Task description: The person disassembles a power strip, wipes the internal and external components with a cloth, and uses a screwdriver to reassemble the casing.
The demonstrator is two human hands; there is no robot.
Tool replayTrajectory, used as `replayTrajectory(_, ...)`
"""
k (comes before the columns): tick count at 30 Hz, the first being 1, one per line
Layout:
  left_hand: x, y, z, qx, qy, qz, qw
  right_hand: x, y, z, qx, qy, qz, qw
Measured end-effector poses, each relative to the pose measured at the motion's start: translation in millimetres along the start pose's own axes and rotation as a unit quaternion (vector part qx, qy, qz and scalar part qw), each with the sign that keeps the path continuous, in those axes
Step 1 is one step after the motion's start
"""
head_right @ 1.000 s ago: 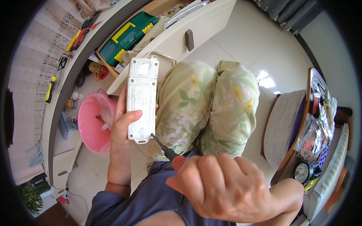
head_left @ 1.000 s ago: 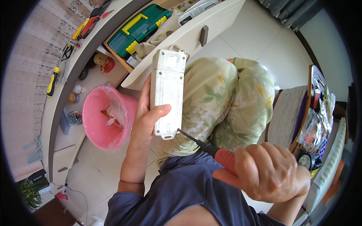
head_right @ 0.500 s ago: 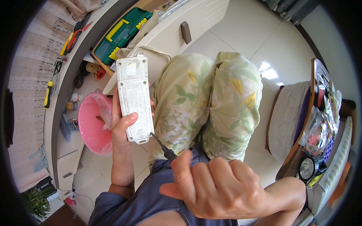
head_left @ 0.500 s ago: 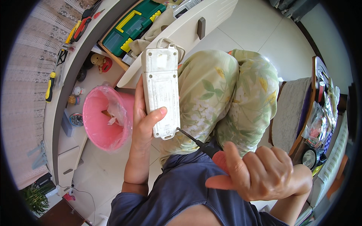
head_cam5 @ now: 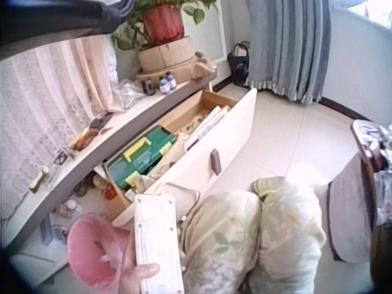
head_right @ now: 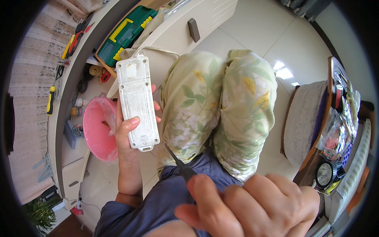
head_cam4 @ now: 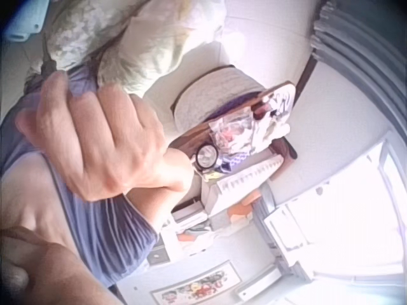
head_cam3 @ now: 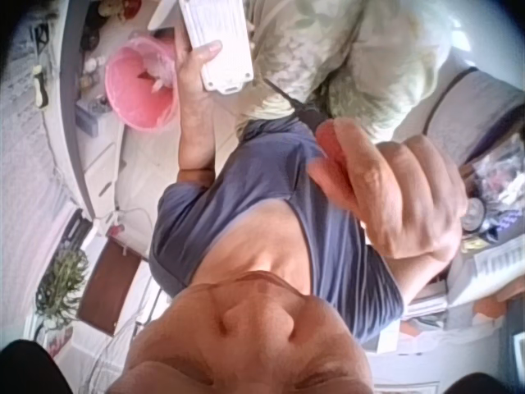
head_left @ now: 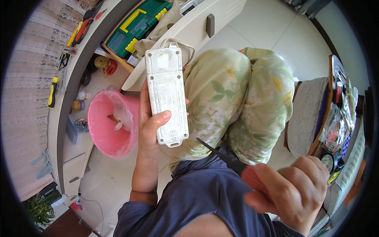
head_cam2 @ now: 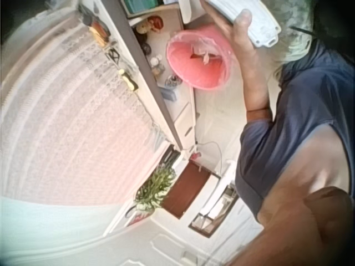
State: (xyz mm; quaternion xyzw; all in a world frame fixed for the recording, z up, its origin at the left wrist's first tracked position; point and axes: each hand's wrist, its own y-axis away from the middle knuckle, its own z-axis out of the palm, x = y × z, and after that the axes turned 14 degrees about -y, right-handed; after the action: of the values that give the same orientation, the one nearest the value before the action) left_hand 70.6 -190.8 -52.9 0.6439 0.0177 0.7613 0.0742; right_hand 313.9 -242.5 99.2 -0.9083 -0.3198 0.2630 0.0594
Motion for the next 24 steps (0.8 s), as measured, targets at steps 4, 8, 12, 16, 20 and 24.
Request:
replayTrajectory(4, 3.6, 1.5, 3.7, 0.005, -0.001, -0.006, 1.0, 8.7, 7.2, -3.7, 0.049, -0.04, -0.044, 0.997)
replayTrajectory(8, 4.2, 0.0, 4.9, -0.003, 0.012, -0.007, 1.0, 11.5, 9.3, 3.2, 0.061, -0.046, -0.056, 0.996)
replayTrajectory(12, 4.9, 0.2, 4.7, 0.0, 0.013, -0.009, 1.0, -0.4, 9.5, 3.2, 0.005, -0.022, 0.007, 1.0)
replayTrajectory(16, 6.6, 0.5, 7.2, 0.001, 0.012, -0.006, 1.0, -3.4, 7.6, 6.5, 0.016, -0.008, 0.001, 1.0)
replayTrajectory(20, 5.3, 1.5, 5.2, 0.005, 0.015, -0.006, 1.0, -5.0, 1.7, 15.0, 0.023, -0.004, 0.003, 1.0)
replayTrajectory(24, 5.8, 2.0, 9.5, 0.005, 0.017, -0.007, 1.0, -1.7, 3.5, 16.7, 0.038, -0.005, -0.01, 0.999)
